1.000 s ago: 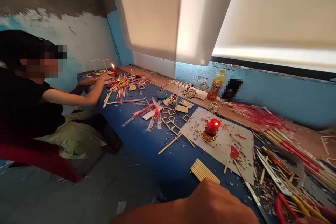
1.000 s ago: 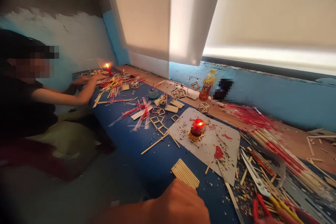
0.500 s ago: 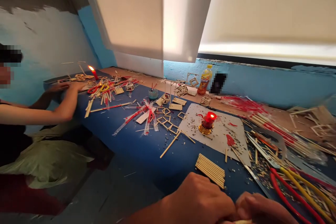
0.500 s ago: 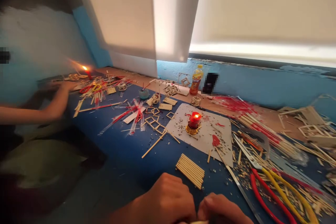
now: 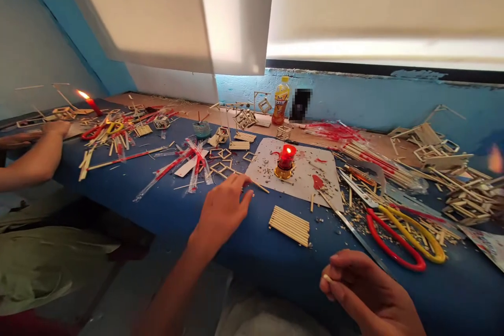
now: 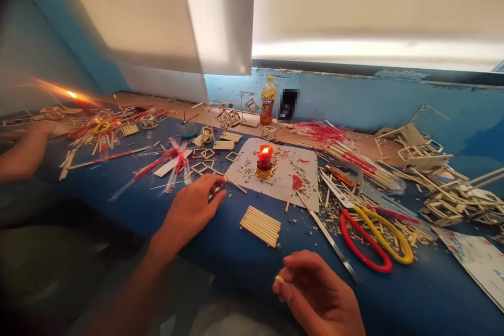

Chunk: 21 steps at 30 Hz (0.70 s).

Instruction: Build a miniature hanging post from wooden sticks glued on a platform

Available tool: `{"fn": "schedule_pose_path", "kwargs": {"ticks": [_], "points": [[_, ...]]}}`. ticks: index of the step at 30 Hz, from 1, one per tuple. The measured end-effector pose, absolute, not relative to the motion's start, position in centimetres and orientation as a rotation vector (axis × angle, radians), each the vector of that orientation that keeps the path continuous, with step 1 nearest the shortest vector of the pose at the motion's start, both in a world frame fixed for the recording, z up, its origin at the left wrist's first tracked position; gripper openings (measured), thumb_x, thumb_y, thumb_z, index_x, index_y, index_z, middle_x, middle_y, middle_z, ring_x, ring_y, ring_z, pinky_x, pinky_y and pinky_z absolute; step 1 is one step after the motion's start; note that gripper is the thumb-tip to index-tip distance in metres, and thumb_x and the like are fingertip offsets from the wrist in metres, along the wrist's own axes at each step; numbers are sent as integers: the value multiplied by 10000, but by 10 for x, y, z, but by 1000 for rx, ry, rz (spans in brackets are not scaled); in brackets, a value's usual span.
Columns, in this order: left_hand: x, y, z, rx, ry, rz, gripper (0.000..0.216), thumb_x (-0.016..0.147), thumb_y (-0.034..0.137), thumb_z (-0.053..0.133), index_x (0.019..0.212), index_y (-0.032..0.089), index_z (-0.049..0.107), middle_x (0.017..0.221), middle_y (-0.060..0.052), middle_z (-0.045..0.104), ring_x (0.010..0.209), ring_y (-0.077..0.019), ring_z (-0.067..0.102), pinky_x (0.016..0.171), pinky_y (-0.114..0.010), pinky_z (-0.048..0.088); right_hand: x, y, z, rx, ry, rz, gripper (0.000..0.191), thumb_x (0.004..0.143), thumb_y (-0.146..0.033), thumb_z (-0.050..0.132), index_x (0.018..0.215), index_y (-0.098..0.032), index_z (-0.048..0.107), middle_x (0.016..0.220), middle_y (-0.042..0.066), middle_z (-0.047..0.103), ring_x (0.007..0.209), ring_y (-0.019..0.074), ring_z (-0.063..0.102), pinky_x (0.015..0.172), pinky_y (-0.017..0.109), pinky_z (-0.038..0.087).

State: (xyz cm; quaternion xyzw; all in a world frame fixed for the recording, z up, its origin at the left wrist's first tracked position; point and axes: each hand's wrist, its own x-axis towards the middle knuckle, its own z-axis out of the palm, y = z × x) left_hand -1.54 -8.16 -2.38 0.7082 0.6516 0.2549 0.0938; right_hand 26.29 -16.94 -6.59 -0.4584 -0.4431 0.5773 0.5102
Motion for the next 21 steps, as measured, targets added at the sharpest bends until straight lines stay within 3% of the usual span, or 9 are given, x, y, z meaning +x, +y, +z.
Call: {"fn": "schedule_pose_path", "kwargs": {"ticks": [5,14,21], "points": [[-15,-48,-25,2160,2030,369,246,1024,328,675,1206,164,687,1161,-81,727,992,-229,721,896,-450,614,257,-168,-66,-1151,-1018,1456,244,801,-324,912,1028,-295,828,954,42,835,876,219,830,816,221,666],[-14,-29,-27,2198,2082,190,311,1030,348,665,1287,173,659,1295,-107,684,1076,-254,705,934,-478,609,251,-168,-49,-1088,-1085,1469,144,906,-368,822,1021,-282,820,871,19,773,691,136,754,672,190,626],[-19,-23,-24,2212,2037,94,261,1024,353,674,1208,168,687,1228,-93,706,1047,-244,708,922,-466,606,253,-170,-54,-1053,-1065,1576,238,985,-421,724,1211,-361,765,945,-4,698,756,131,744,732,225,616]]}}
